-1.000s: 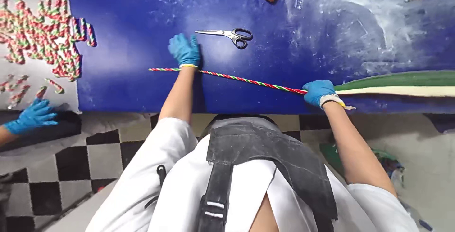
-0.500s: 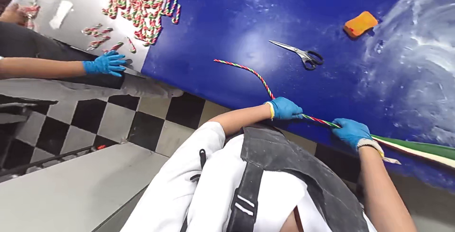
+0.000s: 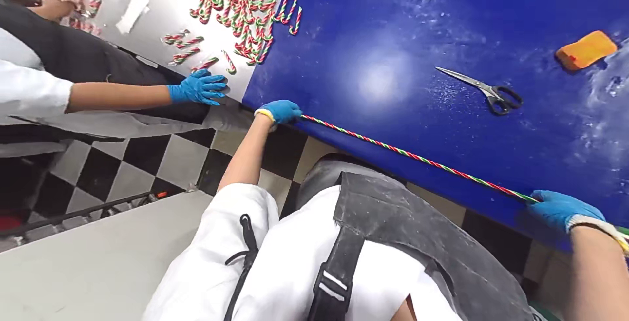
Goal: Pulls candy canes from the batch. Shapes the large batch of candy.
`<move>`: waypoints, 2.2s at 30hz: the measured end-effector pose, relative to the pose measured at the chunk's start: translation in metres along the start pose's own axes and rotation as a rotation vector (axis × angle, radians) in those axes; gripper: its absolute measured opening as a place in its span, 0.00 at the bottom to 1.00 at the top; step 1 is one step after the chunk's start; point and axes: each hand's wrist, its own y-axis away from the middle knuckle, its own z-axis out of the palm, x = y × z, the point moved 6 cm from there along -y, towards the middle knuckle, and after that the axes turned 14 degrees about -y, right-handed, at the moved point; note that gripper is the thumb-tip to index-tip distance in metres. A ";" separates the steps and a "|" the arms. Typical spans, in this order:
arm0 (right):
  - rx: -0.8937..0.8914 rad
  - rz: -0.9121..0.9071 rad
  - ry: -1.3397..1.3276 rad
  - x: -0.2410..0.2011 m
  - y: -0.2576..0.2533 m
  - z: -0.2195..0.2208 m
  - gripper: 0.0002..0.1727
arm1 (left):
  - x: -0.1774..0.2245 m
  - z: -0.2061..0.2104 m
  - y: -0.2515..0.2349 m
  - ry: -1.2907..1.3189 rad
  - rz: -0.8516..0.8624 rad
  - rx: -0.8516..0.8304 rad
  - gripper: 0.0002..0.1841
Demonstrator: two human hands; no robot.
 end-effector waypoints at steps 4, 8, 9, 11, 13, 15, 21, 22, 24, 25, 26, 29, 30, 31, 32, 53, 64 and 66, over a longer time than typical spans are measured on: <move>0.260 -0.258 -0.216 -0.061 0.031 -0.058 0.24 | 0.005 0.023 0.041 -0.049 -0.308 0.642 0.25; 0.508 -0.433 -0.330 -0.124 0.012 -0.109 0.38 | 0.085 0.085 0.033 -0.081 -0.203 0.770 0.49; 0.548 -0.442 -0.343 -0.139 0.003 -0.122 0.38 | 0.098 0.084 0.024 -0.098 -0.229 0.777 0.53; 0.581 -0.427 -0.378 -0.168 -0.016 -0.141 0.34 | 0.113 0.060 -0.005 -0.107 -0.287 0.801 0.56; 0.580 -0.378 -0.371 -0.190 -0.040 -0.148 0.29 | 0.123 0.019 -0.044 -0.082 -0.286 0.807 0.55; 0.595 -0.283 -0.334 -0.203 -0.059 -0.152 0.25 | 0.133 -0.023 -0.082 -0.056 -0.247 0.777 0.53; 0.499 -0.080 -0.114 -0.203 -0.062 -0.162 0.18 | 0.135 -0.032 -0.076 -0.105 -0.267 0.506 0.54; 0.460 -0.062 -0.087 -0.201 -0.058 -0.156 0.18 | 0.126 -0.013 -0.059 -0.099 -0.275 0.516 0.53; 0.365 -0.034 -0.077 -0.195 -0.053 -0.139 0.22 | 0.106 0.027 -0.023 -0.083 -0.317 0.559 0.51; 0.312 -0.029 -0.082 -0.192 -0.050 -0.128 0.24 | 0.096 0.046 -0.008 -0.089 -0.351 0.569 0.51; 0.262 -0.028 -0.093 -0.189 -0.047 -0.118 0.26 | 0.086 0.060 0.004 -0.099 -0.383 0.580 0.51; 0.184 -0.029 -0.133 -0.182 -0.033 -0.102 0.28 | 0.069 0.073 0.009 -0.107 -0.448 0.631 0.53; 0.180 -0.022 -0.156 -0.180 -0.029 -0.100 0.28 | 0.068 0.065 0.001 -0.099 -0.446 0.661 0.54; 0.178 -0.022 -0.198 -0.177 -0.027 -0.100 0.28 | 0.070 0.054 -0.011 -0.086 -0.439 0.694 0.54; 0.174 -0.036 -0.266 -0.173 -0.027 -0.098 0.26 | 0.072 0.039 -0.026 -0.071 -0.434 0.728 0.54; -0.774 -0.620 -1.057 -0.402 0.134 0.115 0.28 | 0.093 0.007 -0.033 -0.124 0.528 0.786 0.13; -0.660 -0.555 -1.458 -0.462 0.135 0.113 0.17 | 0.084 0.009 -0.031 -0.179 0.358 0.772 0.17; -0.553 -0.714 -1.172 -0.415 0.136 0.110 0.17 | 0.092 0.007 -0.028 -0.189 0.347 0.754 0.26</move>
